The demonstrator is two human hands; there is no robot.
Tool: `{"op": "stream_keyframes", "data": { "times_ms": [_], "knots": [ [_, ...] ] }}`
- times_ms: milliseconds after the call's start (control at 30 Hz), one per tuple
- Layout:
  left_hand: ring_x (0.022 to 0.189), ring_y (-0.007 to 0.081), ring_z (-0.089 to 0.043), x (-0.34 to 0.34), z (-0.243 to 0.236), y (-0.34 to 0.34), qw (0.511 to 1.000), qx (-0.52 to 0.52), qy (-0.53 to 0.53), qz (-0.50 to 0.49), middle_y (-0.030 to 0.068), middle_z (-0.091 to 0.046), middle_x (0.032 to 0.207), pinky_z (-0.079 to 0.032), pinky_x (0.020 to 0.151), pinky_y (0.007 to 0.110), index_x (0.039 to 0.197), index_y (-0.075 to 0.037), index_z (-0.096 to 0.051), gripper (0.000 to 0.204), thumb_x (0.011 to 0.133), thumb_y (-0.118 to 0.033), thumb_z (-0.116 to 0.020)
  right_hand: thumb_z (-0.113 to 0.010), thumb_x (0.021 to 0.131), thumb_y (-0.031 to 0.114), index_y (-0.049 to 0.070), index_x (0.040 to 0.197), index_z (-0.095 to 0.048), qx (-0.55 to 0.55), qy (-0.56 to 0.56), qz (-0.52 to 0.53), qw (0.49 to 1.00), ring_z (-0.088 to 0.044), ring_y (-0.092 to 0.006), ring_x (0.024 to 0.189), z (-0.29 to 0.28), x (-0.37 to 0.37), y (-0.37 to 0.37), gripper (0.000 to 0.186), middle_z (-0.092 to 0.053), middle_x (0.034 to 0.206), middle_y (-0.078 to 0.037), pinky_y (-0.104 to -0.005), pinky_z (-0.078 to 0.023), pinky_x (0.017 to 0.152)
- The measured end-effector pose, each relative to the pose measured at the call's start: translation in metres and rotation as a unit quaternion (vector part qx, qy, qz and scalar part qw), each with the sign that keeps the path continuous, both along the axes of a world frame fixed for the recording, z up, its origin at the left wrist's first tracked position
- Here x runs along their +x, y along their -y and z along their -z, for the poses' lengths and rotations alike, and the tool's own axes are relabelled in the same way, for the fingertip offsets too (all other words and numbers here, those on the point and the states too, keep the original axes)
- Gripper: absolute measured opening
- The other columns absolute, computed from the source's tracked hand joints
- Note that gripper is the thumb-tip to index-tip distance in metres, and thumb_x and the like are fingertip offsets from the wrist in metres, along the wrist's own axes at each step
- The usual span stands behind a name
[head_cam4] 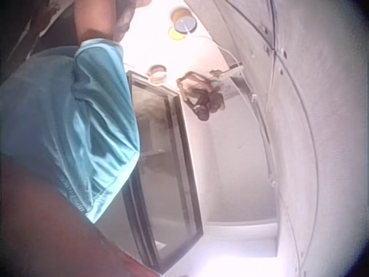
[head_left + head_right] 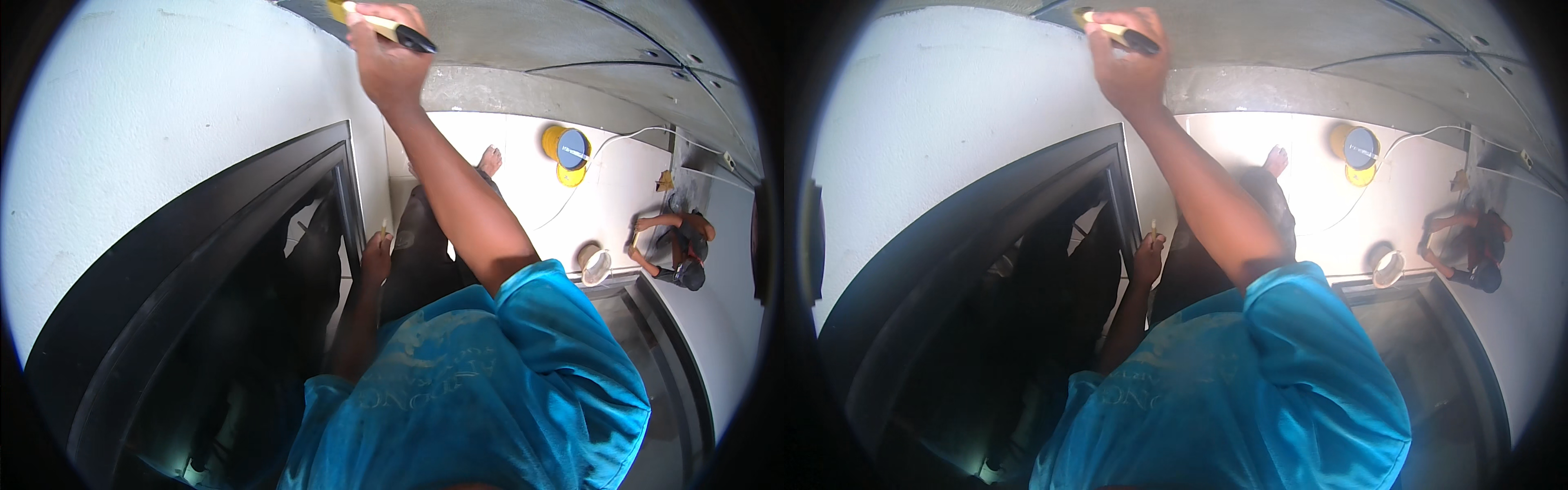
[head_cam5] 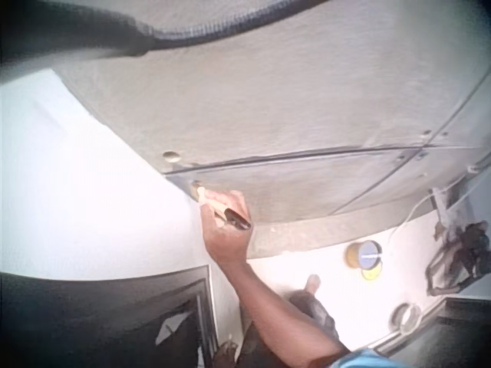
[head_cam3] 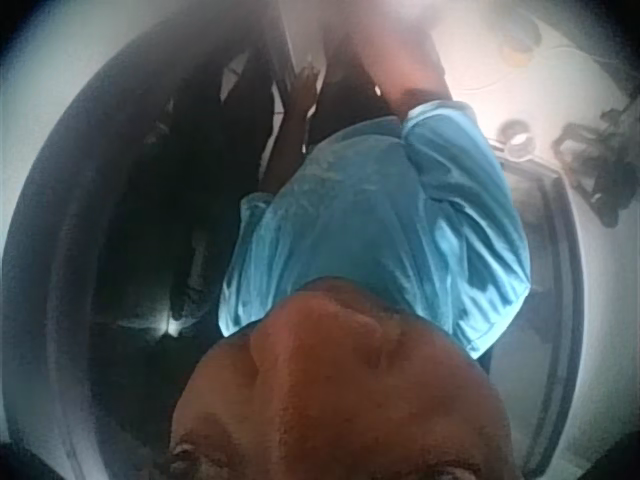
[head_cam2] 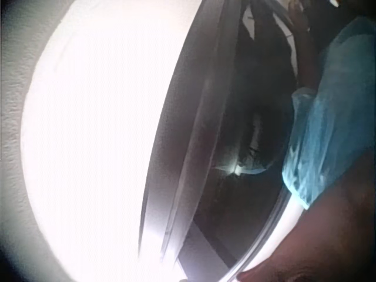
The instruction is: The person paints a textured ceiling using a paintbrush and a can of grey paint. They repeatedly dip the brush into the paint can and apply paint to the ceiling surface, focusing on seams and edges.
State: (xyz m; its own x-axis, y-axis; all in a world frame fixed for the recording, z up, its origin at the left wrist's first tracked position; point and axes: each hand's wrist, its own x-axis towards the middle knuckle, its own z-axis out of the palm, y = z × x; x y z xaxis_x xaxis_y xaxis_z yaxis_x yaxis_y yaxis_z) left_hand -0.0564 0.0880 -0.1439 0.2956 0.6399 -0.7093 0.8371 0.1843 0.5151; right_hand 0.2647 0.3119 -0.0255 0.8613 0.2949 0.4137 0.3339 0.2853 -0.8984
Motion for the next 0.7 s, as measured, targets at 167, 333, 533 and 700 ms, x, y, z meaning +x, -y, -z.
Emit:
{"op": "stream_keyframes", "data": {
  "times_ms": [167,333,533,700],
  "knots": [
    [0.086,0.0276,-0.065,-0.001,-0.004,0.002,1.0,-0.012,-0.008,-0.019,0.0165,-0.064,0.088,-0.049,0.081,0.039,0.106,0.0,-0.061,0.038,0.103,-0.036,-0.05,-0.068,0.085,-0.001,0.0,0.097,-0.068,-0.043,0.07,0.024,0.996,-0.064,-0.0312,0.091,0.0,0.011,-0.01,0.013,-0.068,0.096,-0.015,-0.039,-0.05,0.082],
    [0.086,0.0406,-0.062,0.006,-0.012,-0.001,1.0,-0.022,-0.003,-0.016,0.0237,-0.06,0.089,-0.047,0.077,0.047,0.106,-0.001,-0.061,0.039,0.103,-0.038,-0.048,-0.068,0.085,0.001,0.0,0.096,-0.069,-0.022,0.101,0.001,0.995,-0.067,-0.0266,0.087,-0.021,0.0,-0.022,0.011,-0.069,0.093,-0.013,-0.0367,-0.053,0.079],
    [0.088,0.0402,-0.062,0.009,-0.019,0.003,1.0,0.014,-0.008,-0.023,0.0231,-0.06,0.09,-0.047,0.078,0.046,0.105,-0.001,-0.061,0.04,0.103,-0.038,-0.047,-0.068,0.086,0.003,0.001,0.095,-0.07,-0.024,0.02,-0.029,0.999,-0.069,-0.0263,0.086,-0.03,0.005,-0.029,0.01,-0.069,0.094,-0.013,-0.0351,-0.054,0.076],
    [0.086,0.0401,-0.062,0.006,-0.012,0.004,0.999,-0.019,-0.023,-0.032,0.0225,-0.06,0.089,-0.046,0.077,0.046,0.103,-0.001,-0.061,0.038,0.103,-0.037,-0.047,-0.069,0.085,0.004,0.001,0.095,-0.07,-0.06,-0.011,-0.069,0.996,-0.069,-0.025,0.087,-0.034,0.006,-0.029,0.01,-0.07,0.095,-0.012,-0.0338,-0.054,0.077]
  ]
}}
